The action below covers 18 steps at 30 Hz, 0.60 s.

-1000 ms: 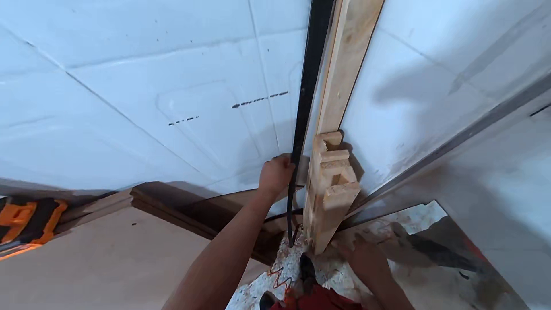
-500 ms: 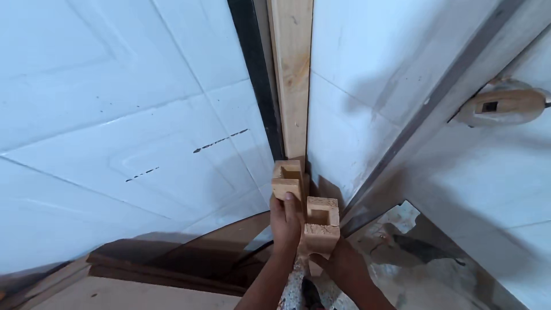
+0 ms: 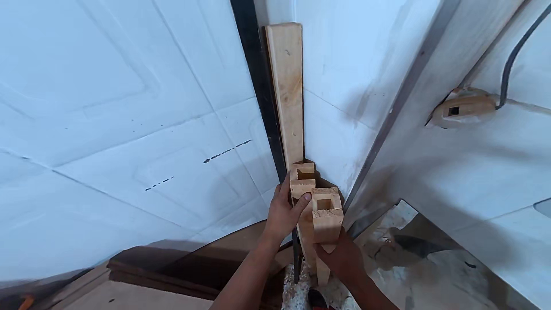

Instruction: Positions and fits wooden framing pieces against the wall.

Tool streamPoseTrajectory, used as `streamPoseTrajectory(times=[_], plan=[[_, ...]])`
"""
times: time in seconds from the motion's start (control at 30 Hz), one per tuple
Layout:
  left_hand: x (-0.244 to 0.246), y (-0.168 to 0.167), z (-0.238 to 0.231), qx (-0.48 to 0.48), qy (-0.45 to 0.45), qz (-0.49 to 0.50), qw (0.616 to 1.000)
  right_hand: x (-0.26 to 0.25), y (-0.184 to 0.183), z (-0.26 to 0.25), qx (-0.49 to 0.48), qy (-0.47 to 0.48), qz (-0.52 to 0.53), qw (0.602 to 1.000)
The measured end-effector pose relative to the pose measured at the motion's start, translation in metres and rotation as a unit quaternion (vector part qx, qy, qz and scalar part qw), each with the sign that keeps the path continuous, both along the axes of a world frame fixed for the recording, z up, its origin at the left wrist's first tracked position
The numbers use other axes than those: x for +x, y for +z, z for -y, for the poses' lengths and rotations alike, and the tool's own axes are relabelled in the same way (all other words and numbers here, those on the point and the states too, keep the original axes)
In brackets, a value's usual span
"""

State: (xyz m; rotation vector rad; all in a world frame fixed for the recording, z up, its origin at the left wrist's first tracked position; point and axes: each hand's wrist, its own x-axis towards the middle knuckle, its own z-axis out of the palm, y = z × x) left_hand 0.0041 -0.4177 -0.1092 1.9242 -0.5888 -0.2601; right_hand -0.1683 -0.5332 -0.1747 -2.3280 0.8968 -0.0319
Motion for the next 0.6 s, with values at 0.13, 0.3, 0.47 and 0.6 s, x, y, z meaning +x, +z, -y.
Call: streamPoseTrajectory(times=[0.13,0.3,0.47,0.6], plan=[[0.006,0.013,-0.001,-0.012,-0.028,0.14,0.99,-0.012,0.001,-0.008,-0.03,-0.025,-0.005,0.999],[0.0,0.027,-0.016,-0.032,-0.081,0.128,0.988,-0.038,-0.007,-0.007,-0.031,-0.047,0.009,0.998],[-0.034,0.022,-0.026,-0.009,-0.125,0.167,0.978,-0.039,-0.006,-0.007,-0.023,-0.041,0.036,0.998],[-0.05,0.013,-0.018,-0.006,-0.088,0.185,0.979,-0.034,0.01,0.001,0.012,-0.011,-0.01,1.0]])
